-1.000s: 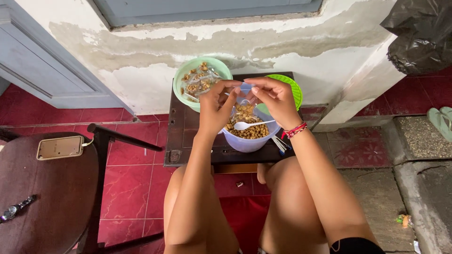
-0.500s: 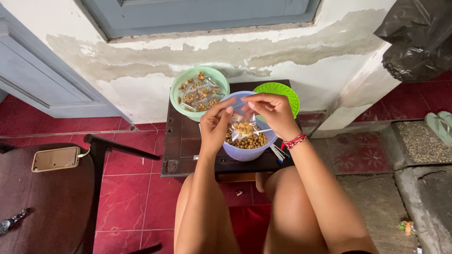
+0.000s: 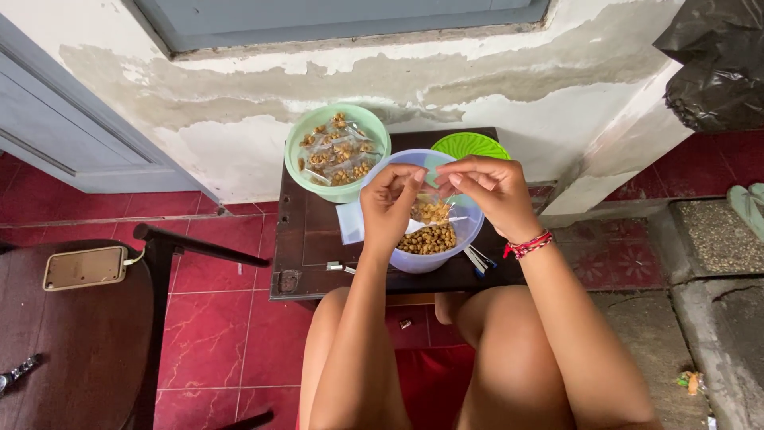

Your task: The person packages snacks by scooping them from a container with a spoon into small plastic bags, then seals the bags by hand, and staples them with a stapler before placing them into a bowl.

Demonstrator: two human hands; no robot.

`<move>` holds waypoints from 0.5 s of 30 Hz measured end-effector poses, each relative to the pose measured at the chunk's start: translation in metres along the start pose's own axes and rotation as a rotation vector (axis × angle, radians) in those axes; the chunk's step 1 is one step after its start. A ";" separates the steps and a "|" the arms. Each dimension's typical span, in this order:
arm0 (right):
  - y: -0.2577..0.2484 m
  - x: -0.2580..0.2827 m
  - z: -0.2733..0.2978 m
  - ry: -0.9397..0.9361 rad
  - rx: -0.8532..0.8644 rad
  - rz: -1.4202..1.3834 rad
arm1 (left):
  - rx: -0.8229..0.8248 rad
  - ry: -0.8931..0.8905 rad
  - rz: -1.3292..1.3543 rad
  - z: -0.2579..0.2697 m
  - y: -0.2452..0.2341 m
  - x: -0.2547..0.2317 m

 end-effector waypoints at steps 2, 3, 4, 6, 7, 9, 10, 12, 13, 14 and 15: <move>-0.001 -0.006 -0.001 0.000 -0.040 0.020 | 0.006 -0.006 -0.024 0.003 -0.002 -0.006; -0.003 -0.008 -0.002 -0.001 -0.081 0.041 | 0.012 -0.011 -0.047 0.004 -0.002 -0.010; -0.004 -0.009 -0.004 -0.003 -0.082 0.041 | 0.014 -0.009 -0.047 0.003 -0.003 -0.010; -0.004 -0.011 -0.006 -0.017 -0.079 0.064 | 0.026 -0.001 -0.086 0.002 -0.005 -0.012; -0.005 -0.012 -0.007 -0.016 -0.078 0.064 | 0.025 -0.001 -0.086 0.001 -0.007 -0.003; -0.005 -0.012 -0.009 -0.018 -0.066 0.097 | 0.058 -0.014 -0.100 0.000 -0.009 0.016; -0.006 -0.016 -0.009 -0.016 -0.064 0.097 | 0.056 -0.017 -0.099 -0.001 -0.010 0.015; -0.009 -0.024 -0.009 0.021 -0.066 0.117 | 0.056 -0.022 -0.125 -0.001 -0.012 0.012; -0.009 -0.026 -0.009 0.023 -0.063 0.117 | 0.052 -0.024 -0.125 0.000 -0.013 0.008; -0.009 -0.029 -0.008 0.042 -0.052 0.115 | 0.050 -0.011 -0.135 0.001 -0.014 0.003; -0.009 -0.031 -0.008 0.060 -0.043 0.113 | 0.050 0.002 -0.145 0.001 -0.015 -0.002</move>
Point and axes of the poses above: each hand's wrist, its own z-axis away from the middle knuckle, its own y-axis out of the palm, x = y × z, the point moved 6 cm from there along -z, towards the middle knuckle, and after that the axes turned 12 degrees about -z, right-handed, at the moved point
